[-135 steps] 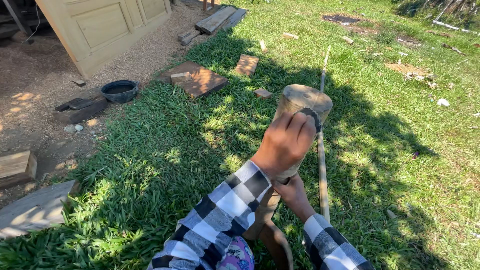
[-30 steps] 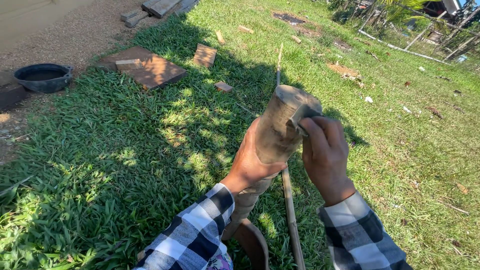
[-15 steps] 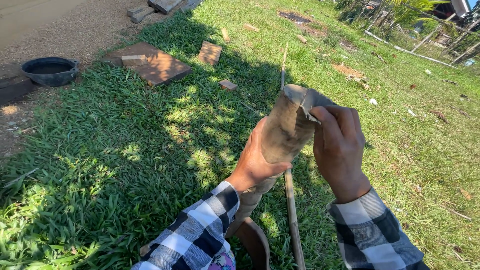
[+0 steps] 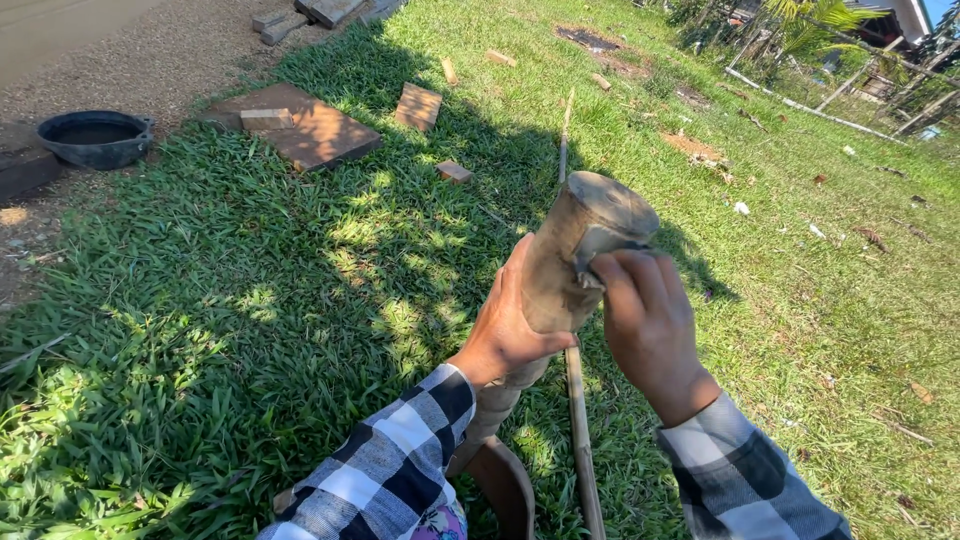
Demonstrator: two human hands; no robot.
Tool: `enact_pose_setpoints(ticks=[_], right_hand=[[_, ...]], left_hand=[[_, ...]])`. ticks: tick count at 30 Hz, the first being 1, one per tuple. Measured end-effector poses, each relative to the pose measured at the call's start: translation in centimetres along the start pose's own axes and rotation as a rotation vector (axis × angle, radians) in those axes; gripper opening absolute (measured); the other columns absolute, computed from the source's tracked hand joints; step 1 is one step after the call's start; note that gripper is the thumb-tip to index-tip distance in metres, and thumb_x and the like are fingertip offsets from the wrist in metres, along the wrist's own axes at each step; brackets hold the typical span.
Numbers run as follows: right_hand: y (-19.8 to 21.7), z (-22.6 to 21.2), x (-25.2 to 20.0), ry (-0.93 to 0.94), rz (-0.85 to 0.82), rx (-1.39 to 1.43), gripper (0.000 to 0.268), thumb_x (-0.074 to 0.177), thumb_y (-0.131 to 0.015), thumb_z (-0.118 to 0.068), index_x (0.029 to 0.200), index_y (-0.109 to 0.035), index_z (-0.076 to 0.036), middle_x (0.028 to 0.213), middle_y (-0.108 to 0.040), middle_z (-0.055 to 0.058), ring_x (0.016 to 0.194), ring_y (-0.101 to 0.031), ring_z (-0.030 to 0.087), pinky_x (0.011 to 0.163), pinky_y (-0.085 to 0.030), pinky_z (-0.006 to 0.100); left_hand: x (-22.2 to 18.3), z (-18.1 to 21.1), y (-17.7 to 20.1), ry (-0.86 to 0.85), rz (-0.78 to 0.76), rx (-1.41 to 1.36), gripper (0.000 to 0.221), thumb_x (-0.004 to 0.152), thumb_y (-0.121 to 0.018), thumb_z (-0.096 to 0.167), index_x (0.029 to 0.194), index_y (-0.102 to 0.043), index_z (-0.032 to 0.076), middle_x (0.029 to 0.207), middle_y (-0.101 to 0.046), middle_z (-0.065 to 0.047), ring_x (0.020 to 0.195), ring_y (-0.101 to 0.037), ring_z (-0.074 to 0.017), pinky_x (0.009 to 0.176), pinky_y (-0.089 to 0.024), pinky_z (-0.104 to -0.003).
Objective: The person sands a wooden pedestal table leg with sandpaper outdoors.
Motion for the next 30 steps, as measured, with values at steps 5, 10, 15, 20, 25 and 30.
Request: enact_pose_setpoints(ticks=[5, 10, 15, 20, 25, 30], right_hand=[[-1.5, -1.9, -2.0, 0.148, -0.120, 0.127, 0.041, 0.073, -0.068, 0.001, 0.115, -0.064, 0.001, 0.109, -0.063, 0.015, 0.099, -0.062, 0.034, 0.084, -0.054, 0.043], [1.0, 0.2, 0.8, 0.007, -0.012, 0.026, 0.037, 0.082, -0.066, 0.005, 0.118, -0.064, 0.000, 0.112, -0.062, 0.014, 0.104, -0.063, 0.033, 0.088, -0.054, 0.043], [0.2, -0.8, -0.3, 0.034, -0.031, -0.009, 0.038, 0.081, -0.065, 0.002, 0.119, -0.064, 0.002, 0.112, -0.062, 0.016, 0.104, -0.063, 0.034, 0.087, -0.054, 0.042], [-2.6, -2.8, -3.6, 0.180, -0.199, 0.094, 0.040, 0.073, -0.066, -0.005, 0.113, -0.065, 0.000, 0.106, -0.063, 0.014, 0.099, -0.063, 0.033, 0.084, -0.055, 0.042], [0.5, -0.6, 0.6, 0.072, -0.071, 0.032, 0.035, 0.080, -0.064, 0.002, 0.115, -0.065, -0.003, 0.109, -0.063, 0.012, 0.103, -0.063, 0.031, 0.089, -0.054, 0.040], [0.7, -0.7, 1.5, 0.021, -0.039, -0.040, 0.035, 0.084, -0.066, 0.001, 0.119, -0.063, 0.001, 0.111, -0.061, 0.013, 0.102, -0.062, 0.032, 0.088, -0.053, 0.042]], left_hand=[[0.1, 0.0, -0.2, -0.026, 0.048, -0.004, 0.135, 0.062, -0.095, 0.037, 0.165, -0.014, 0.002, 0.156, -0.041, -0.023, 0.147, -0.043, -0.0372, 0.122, -0.037, -0.046], [0.0, 0.8, 0.2, -0.021, 0.031, -0.048, 0.132, 0.061, -0.095, 0.032, 0.164, -0.017, 0.003, 0.157, -0.040, -0.022, 0.148, -0.042, -0.0369, 0.122, -0.036, -0.046], [0.1, 1.1, 0.3, -0.051, 0.043, -0.066, 0.130, 0.062, -0.095, 0.031, 0.164, -0.020, 0.003, 0.158, -0.040, -0.021, 0.149, -0.042, -0.0363, 0.124, -0.036, -0.046], [-0.1, 0.3, -0.1, -0.081, 0.082, -0.034, 0.126, 0.066, -0.095, 0.032, 0.164, -0.021, 0.003, 0.159, -0.041, -0.021, 0.150, -0.043, -0.0354, 0.125, -0.036, -0.045], [0.1, 0.7, 0.2, -0.038, 0.063, -0.028, 0.129, 0.061, -0.095, 0.029, 0.162, -0.020, 0.002, 0.158, -0.039, -0.022, 0.148, -0.041, -0.0363, 0.123, -0.034, -0.045], [0.1, 1.4, 0.3, -0.077, 0.044, -0.094, 0.129, 0.062, -0.095, 0.029, 0.162, -0.020, 0.002, 0.158, -0.040, -0.022, 0.149, -0.042, -0.0366, 0.124, -0.034, -0.045]])
Point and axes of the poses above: each hand's wrist, its own x-axis towards the middle knuckle, its own y-axis out of the back of the hand, z = x × y, the point moved 7 cm from there along x, towards the middle knuckle
